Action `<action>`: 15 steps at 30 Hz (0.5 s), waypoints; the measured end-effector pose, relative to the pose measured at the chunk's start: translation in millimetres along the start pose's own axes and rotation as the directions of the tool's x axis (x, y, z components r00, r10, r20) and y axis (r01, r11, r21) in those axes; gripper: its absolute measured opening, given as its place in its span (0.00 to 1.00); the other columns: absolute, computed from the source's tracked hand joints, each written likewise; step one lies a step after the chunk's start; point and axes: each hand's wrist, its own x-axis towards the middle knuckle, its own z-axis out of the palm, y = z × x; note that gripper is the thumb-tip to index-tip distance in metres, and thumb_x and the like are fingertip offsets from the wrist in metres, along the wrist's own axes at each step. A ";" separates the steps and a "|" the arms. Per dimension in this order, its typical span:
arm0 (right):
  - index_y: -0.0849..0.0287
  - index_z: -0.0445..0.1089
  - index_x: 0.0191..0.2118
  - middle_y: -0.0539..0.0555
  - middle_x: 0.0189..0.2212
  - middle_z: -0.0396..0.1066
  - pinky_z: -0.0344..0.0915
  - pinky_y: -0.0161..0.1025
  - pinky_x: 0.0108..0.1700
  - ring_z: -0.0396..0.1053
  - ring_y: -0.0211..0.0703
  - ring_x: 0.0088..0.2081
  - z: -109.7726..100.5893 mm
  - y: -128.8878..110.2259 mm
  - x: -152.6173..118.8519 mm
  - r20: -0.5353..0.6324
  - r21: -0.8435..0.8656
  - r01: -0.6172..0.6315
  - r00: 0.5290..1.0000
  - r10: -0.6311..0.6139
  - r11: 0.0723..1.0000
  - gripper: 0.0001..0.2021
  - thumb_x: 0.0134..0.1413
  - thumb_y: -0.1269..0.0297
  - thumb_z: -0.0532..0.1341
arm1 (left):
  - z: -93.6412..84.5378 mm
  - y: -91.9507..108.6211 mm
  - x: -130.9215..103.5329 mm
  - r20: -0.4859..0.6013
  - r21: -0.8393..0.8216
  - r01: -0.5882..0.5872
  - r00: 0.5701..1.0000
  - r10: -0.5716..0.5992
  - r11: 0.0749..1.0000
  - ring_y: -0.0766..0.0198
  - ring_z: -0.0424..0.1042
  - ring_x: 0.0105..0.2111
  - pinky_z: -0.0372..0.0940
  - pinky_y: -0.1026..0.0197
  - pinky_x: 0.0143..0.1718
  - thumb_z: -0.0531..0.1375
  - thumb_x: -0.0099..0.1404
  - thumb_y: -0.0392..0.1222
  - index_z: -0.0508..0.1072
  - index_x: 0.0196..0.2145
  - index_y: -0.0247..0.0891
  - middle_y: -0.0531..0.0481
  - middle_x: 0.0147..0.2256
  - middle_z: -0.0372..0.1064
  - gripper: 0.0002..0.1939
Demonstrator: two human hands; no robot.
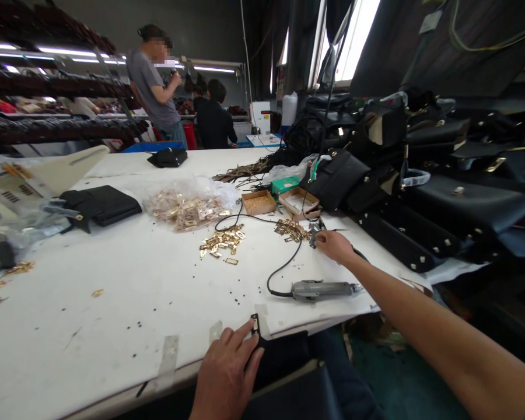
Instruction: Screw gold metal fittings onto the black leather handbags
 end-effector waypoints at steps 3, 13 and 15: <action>0.55 0.79 0.47 0.58 0.43 0.78 0.63 0.38 0.39 0.74 0.51 0.43 2.1 -7.4 15.8 0.026 -0.029 0.021 0.999 -0.020 0.999 0.14 0.59 0.58 0.62 | 0.0 -1.6 0.0 0.003 -0.001 -0.007 1.000 0.007 1.000 0.53 0.78 0.41 0.77 0.48 0.42 0.55 0.70 0.38 0.79 0.44 0.45 0.48 0.50 0.79 0.13; 0.54 0.81 0.41 0.58 0.44 0.78 0.60 0.36 0.38 0.73 0.48 0.45 12.4 -32.8 40.1 0.081 -0.086 0.118 0.991 -0.111 0.989 0.11 0.60 0.58 0.61 | 0.8 -0.1 -1.4 0.035 -0.044 0.031 0.999 -0.029 0.999 0.53 0.77 0.41 0.76 0.50 0.41 0.57 0.70 0.37 0.78 0.45 0.45 0.48 0.51 0.78 0.12; 0.53 0.81 0.40 0.57 0.45 0.79 0.59 0.36 0.38 0.73 0.49 0.46 10.7 -31.6 40.5 0.071 -0.096 0.121 0.991 -0.115 0.988 0.12 0.61 0.59 0.60 | 0.4 0.8 -1.4 0.040 -0.046 0.038 0.999 -0.037 0.998 0.53 0.77 0.42 0.76 0.49 0.42 0.56 0.70 0.37 0.78 0.45 0.45 0.48 0.52 0.77 0.12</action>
